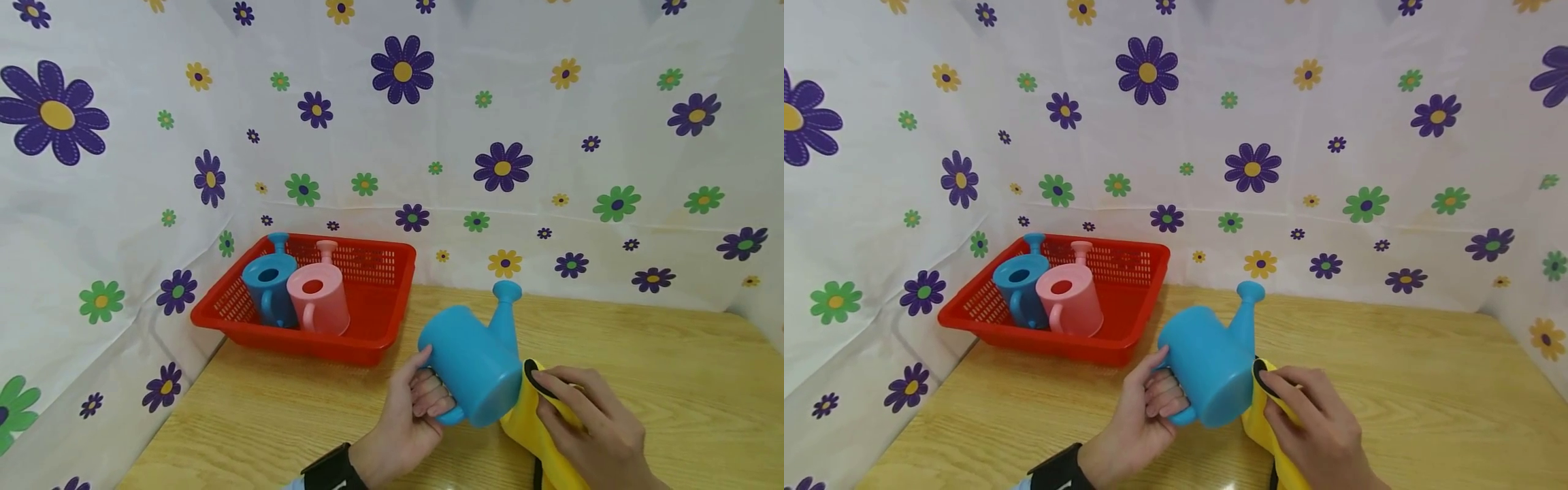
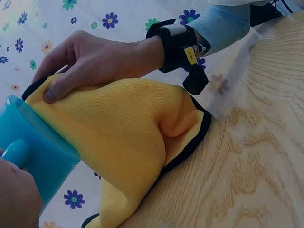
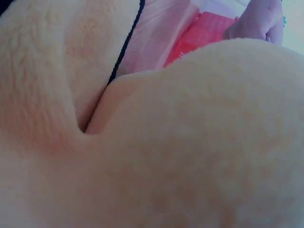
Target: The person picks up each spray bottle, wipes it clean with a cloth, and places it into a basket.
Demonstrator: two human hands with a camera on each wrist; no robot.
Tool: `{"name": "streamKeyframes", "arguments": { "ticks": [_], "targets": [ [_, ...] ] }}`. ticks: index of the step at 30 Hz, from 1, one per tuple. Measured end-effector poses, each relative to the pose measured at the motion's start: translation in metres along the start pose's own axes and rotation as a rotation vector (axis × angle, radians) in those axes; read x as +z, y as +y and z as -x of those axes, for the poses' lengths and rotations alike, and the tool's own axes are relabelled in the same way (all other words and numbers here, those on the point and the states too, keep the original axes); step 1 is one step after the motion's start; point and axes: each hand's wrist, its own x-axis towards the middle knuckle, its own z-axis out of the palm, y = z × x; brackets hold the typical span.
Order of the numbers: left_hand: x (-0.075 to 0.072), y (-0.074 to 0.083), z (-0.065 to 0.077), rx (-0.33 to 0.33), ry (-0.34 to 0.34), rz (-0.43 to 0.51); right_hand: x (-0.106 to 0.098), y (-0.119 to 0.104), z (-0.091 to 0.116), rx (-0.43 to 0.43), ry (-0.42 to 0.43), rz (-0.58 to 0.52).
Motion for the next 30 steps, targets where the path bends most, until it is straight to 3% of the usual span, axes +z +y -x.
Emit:
{"name": "streamKeyframes", "arguments": {
  "ticks": [6,17,30],
  "targets": [
    [-0.002,-0.001,-0.001,-0.019,0.008,-0.006,0.005,-0.001,0.003,-0.065,-0.028,-0.028],
    [-0.006,-0.001,-0.003,-0.031,-0.009,-0.028,0.005,-0.004,0.004,-0.091,-0.071,-0.050],
    [-0.004,-0.002,-0.003,-0.013,-0.006,-0.044,0.017,-0.010,0.003,-0.306,-0.081,-0.178]
  ]
}}
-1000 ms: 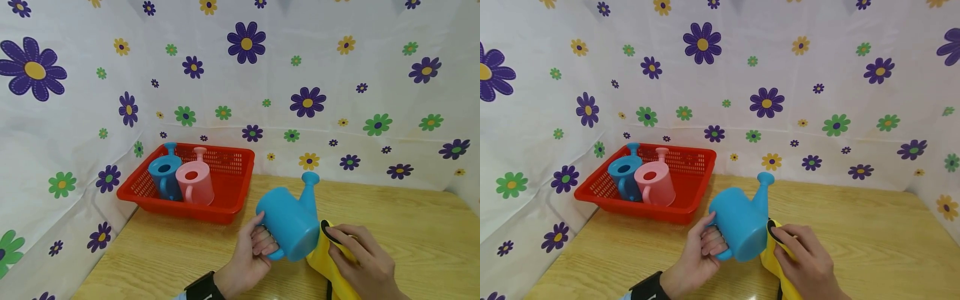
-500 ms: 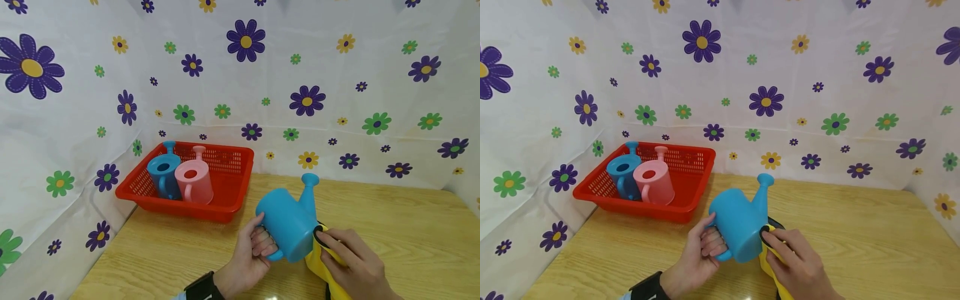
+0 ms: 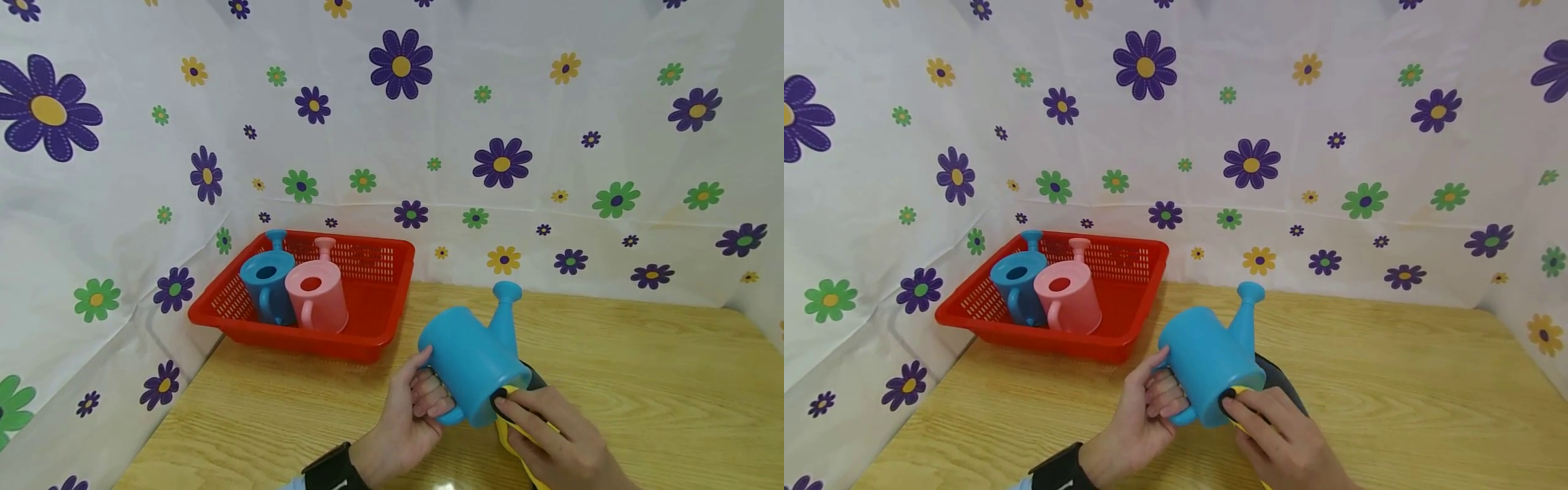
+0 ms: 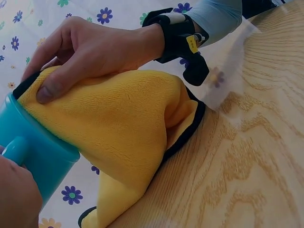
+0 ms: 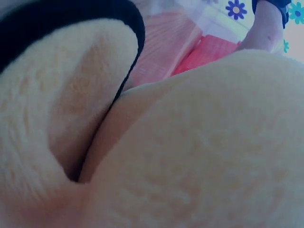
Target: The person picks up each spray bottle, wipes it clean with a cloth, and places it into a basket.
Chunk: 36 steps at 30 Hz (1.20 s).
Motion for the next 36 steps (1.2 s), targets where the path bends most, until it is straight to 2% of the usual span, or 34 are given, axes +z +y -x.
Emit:
{"name": "streamKeyframes", "arguments": {
  "ticks": [3,5,11,16,26,29,36],
  "targets": [
    [0.001,0.000,0.000,0.004,-0.004,0.000,0.003,0.000,0.001,-0.040,-0.015,-0.054],
    [0.002,0.001,0.000,0.004,-0.010,-0.001,0.003,-0.002,0.003,-0.038,-0.048,-0.070],
    [0.005,0.004,-0.001,0.016,-0.035,-0.004,0.001,-0.011,0.006,0.040,-0.184,-0.043],
    [0.006,0.006,0.000,0.025,-0.044,-0.013,0.000,-0.013,0.004,0.059,-0.229,-0.044],
    [0.005,0.005,0.001,0.016,-0.030,-0.034,0.003,-0.012,0.007,-0.016,-0.214,-0.034],
    [0.005,0.005,0.001,0.013,-0.031,-0.038,0.003,-0.012,0.007,-0.013,-0.204,-0.026],
    [0.004,0.006,0.002,0.009,-0.032,-0.034,0.005,-0.007,0.007,-0.010,-0.090,-0.006]
  ]
}}
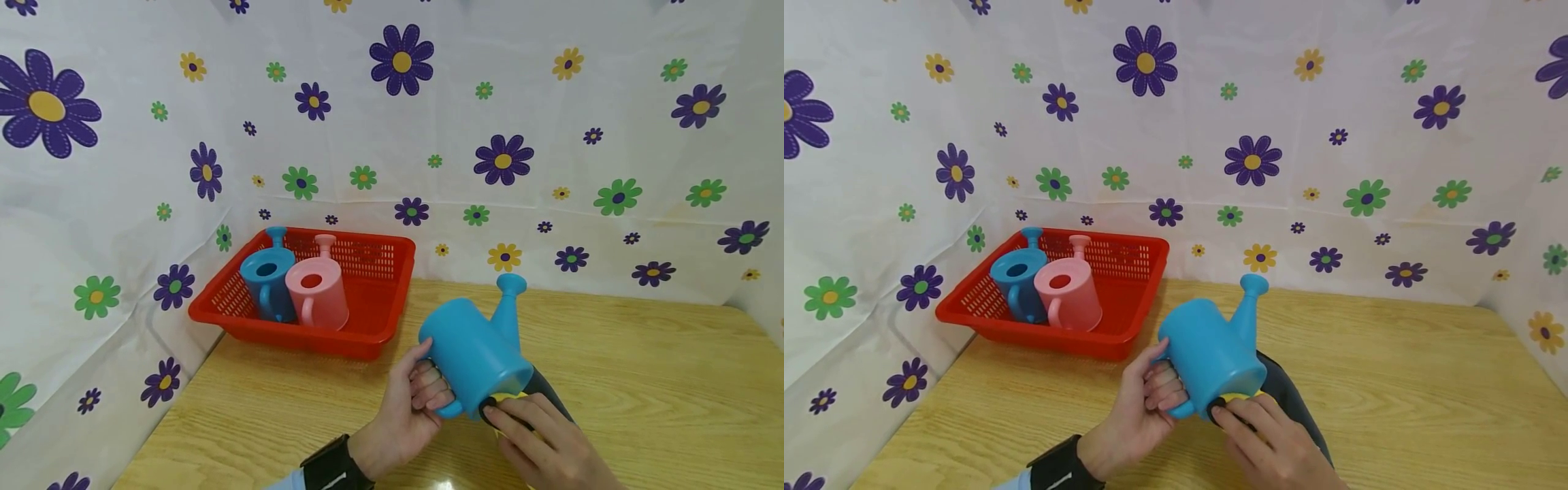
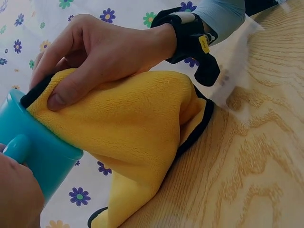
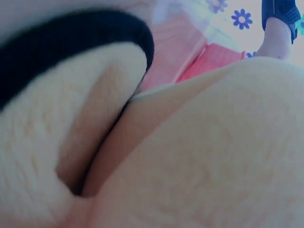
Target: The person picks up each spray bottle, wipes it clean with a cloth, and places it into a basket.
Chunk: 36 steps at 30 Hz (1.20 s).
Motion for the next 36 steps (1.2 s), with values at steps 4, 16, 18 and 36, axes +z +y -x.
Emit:
{"name": "streamKeyframes", "arguments": {
  "ticks": [4,16,18,36],
  "targets": [
    [0.000,0.002,0.000,-0.005,0.004,0.007,-0.007,0.004,-0.002,0.043,0.000,0.066],
    [-0.002,0.005,-0.001,-0.007,-0.024,0.019,-0.021,0.018,-0.001,0.146,0.048,0.143],
    [-0.002,0.005,-0.001,-0.007,-0.020,0.018,-0.022,0.019,-0.001,0.157,0.052,0.160],
    [-0.004,0.004,0.002,-0.007,-0.031,0.040,-0.023,0.017,0.002,0.257,0.041,0.181]
  ]
}}
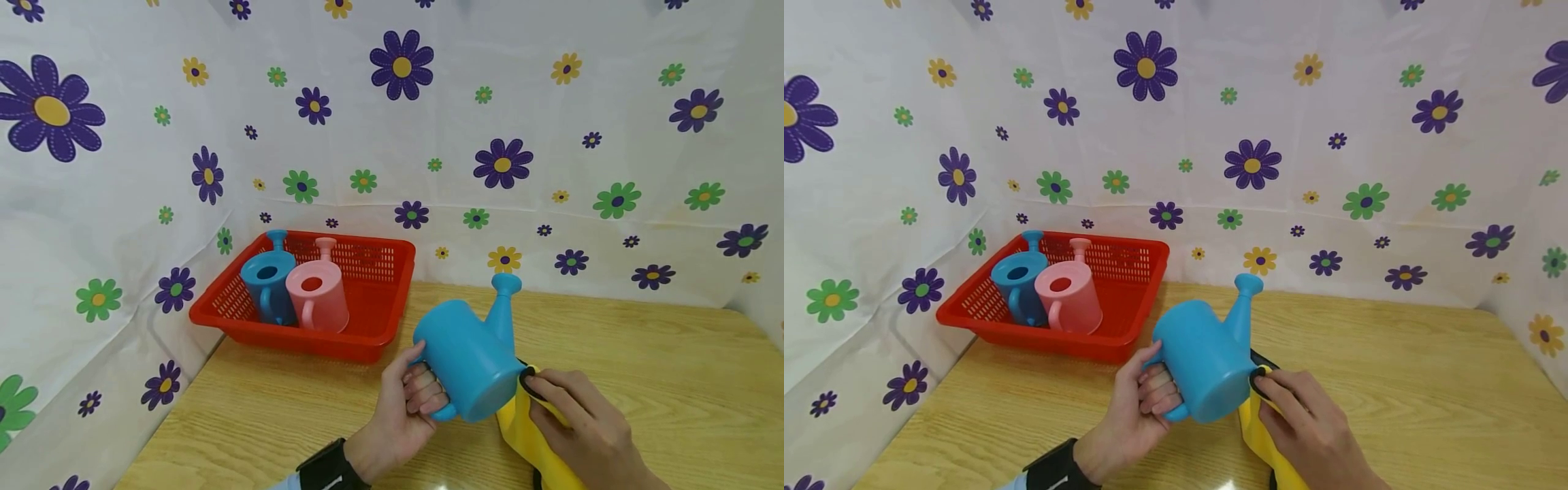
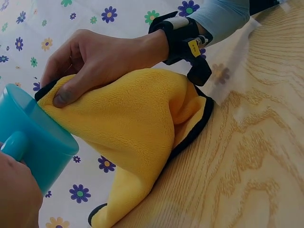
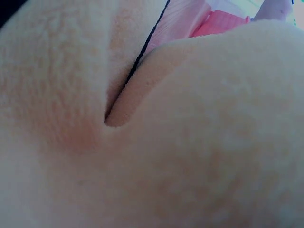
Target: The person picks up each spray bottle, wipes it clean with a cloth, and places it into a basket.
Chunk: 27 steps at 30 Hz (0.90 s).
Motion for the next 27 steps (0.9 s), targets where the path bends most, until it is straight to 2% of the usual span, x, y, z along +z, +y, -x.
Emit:
{"name": "streamKeyframes", "arguments": {
  "ticks": [18,27],
  "targets": [
    [0.000,0.000,0.002,0.010,-0.006,-0.002,0.022,-0.015,0.010,-0.186,-0.026,-0.132],
    [0.000,0.000,0.001,0.001,-0.020,-0.016,0.019,-0.026,0.012,-0.138,-0.149,-0.222]
  ]
}}
